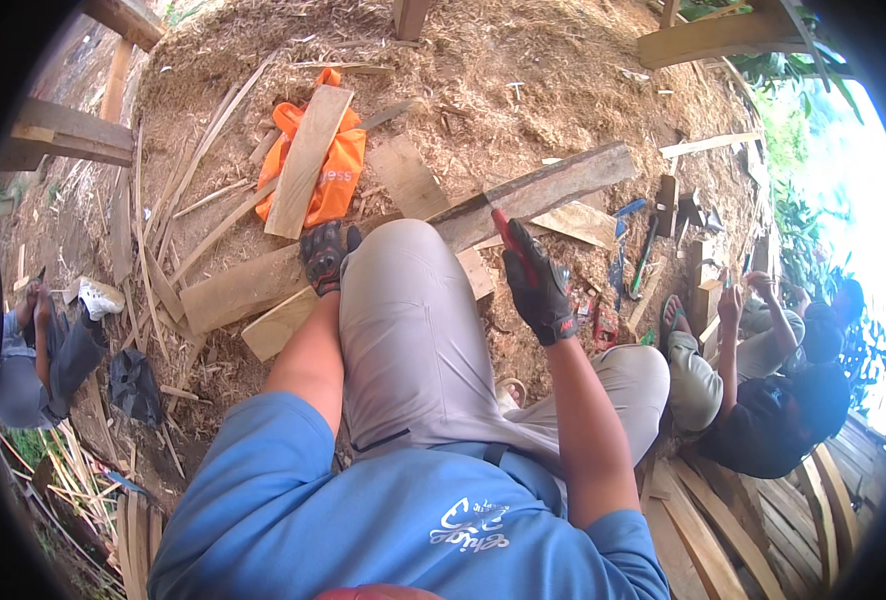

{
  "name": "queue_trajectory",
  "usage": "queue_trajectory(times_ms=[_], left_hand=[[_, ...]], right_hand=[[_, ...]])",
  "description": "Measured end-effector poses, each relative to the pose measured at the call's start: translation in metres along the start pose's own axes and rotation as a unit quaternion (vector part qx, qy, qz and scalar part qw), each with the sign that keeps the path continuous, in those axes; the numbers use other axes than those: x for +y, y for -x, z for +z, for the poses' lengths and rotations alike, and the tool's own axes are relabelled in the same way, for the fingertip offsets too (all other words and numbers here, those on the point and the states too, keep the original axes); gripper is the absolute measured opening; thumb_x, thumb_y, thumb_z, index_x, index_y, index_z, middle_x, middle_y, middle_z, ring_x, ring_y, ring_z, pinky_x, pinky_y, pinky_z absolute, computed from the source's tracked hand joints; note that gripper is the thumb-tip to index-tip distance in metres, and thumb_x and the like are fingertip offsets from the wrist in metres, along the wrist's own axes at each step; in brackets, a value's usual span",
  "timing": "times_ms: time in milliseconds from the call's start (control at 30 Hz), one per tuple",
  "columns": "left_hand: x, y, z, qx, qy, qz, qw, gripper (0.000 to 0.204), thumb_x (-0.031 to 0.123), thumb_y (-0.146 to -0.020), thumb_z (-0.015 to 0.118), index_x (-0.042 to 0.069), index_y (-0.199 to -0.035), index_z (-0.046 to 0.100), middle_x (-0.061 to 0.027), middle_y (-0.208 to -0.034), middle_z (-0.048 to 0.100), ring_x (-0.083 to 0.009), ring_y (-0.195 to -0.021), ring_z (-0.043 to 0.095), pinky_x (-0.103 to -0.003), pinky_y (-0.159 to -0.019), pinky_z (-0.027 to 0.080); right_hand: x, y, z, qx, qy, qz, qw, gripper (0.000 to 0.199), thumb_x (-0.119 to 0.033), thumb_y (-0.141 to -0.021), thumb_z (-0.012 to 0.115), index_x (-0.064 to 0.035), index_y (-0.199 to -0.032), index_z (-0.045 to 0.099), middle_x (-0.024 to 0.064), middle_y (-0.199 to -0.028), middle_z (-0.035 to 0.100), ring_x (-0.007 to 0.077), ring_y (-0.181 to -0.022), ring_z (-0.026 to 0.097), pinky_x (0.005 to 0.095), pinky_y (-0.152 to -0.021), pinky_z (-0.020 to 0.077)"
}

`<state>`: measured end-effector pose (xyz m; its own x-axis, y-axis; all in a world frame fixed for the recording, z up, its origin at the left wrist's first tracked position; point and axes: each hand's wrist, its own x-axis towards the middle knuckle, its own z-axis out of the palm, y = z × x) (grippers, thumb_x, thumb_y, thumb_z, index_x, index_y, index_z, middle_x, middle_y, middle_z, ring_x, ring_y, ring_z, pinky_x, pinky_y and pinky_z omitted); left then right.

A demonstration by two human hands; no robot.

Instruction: The person sits on the ground and uses a hand saw to cut a piece of wood. They hold the wood with one hand and saw with the other, then set the saw aside and pick up a piece of wood.

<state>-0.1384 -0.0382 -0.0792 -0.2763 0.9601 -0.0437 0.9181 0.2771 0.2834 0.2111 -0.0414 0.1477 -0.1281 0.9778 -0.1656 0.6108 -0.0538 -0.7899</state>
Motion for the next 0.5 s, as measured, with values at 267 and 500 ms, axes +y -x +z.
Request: queue_trajectory(times_ms=[267,500], left_hand=[[0.023,0.006,-0.007,0.006,-0.024,0.002,1.000,0.048,0.048,-0.098,0.060,0.011,-0.125,0.075,-0.0134,-0.126,0.074,-0.0309,-0.123,0.067,-0.051,-0.119,0.041],[0.009,-0.002,-0.014,-0.044,0.005,0.005,0.999,0.050,0.047,-0.098,0.064,0.010,-0.130,0.072,-0.0164,-0.134,0.070,-0.0335,-0.132,0.061,-0.052,-0.121,0.039]], right_hand=[[0.014,-0.006,-0.005,-0.011,0.005,-0.037,0.999,0.055,-0.010,-0.112,0.053,-0.0114,-0.165,0.040,0.0178,-0.157,0.060,0.0276,-0.146,0.056,0.0375,-0.120,0.0411],[0.005,-0.024,-0.013,0.021,-0.005,0.157,0.987,0.046,-0.028,-0.108,0.061,-0.0118,-0.151,0.064,0.0190,-0.137,0.074,0.0248,-0.125,0.070,0.0379,-0.107,0.0526]])
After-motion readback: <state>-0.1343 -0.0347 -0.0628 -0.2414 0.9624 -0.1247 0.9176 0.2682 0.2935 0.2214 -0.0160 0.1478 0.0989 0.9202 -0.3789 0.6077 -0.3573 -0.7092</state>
